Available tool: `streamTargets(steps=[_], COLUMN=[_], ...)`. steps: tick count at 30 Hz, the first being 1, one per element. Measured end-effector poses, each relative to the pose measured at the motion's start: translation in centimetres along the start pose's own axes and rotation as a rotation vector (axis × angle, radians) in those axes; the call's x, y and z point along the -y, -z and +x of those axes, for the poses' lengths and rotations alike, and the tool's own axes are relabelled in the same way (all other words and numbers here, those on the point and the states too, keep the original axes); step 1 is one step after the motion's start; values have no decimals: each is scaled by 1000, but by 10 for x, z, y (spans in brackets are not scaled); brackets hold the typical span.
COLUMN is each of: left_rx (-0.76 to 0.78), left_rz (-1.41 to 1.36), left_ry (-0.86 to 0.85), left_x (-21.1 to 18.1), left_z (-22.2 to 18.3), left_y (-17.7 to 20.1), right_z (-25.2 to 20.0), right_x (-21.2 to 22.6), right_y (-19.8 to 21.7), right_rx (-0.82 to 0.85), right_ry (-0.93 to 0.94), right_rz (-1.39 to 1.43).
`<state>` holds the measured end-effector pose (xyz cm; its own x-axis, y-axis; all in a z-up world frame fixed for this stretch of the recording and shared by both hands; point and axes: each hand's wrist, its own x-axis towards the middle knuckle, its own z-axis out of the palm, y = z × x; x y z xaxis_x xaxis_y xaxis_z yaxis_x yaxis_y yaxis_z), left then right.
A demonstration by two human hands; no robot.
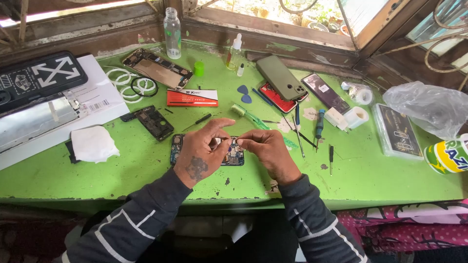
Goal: The person is reassembling a smartphone by connecting internal ribbon cables and components to the motherboard.
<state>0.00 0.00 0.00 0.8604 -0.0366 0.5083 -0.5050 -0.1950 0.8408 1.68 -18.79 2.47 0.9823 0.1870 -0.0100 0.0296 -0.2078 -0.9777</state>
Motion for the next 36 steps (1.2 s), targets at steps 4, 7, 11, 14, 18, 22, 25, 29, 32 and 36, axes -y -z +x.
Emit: streamTargets(steps=[4,7,11,14,18,22,25,29,32,36], left_rx=[25,50,57,54,53,35,19,-9,-4,5], left_rz=[-35,-23,4,4,4,-16,-19,-15,-29,-19], left_ry=[-10,-32,-44,-34,2,2,12,36,42,34], left_x=[4,8,15,15,17,15,16,9,4,7], left_z=[-1,-1,-3,-3,-4,-2,-4,0,2,1], left_y=[-1,-3,-6,-6,-7,-6,-5,-3,-2,-3], right_z=[0,0,-2,0,4,5,5,4,4,7], right_x=[3,4,7,3,-6,-2,1,10,10,5], right_y=[3,4,4,4,3,-3,-6,-7,-7,-7], right_rx=[11,34,36,22,6,5,-9,12,20,4], right_ry=[14,9,15,-5,-28,-39,-21,-5,-11,-25], right_rz=[-28,-18,-20,1,13,24,40,53,57,72])
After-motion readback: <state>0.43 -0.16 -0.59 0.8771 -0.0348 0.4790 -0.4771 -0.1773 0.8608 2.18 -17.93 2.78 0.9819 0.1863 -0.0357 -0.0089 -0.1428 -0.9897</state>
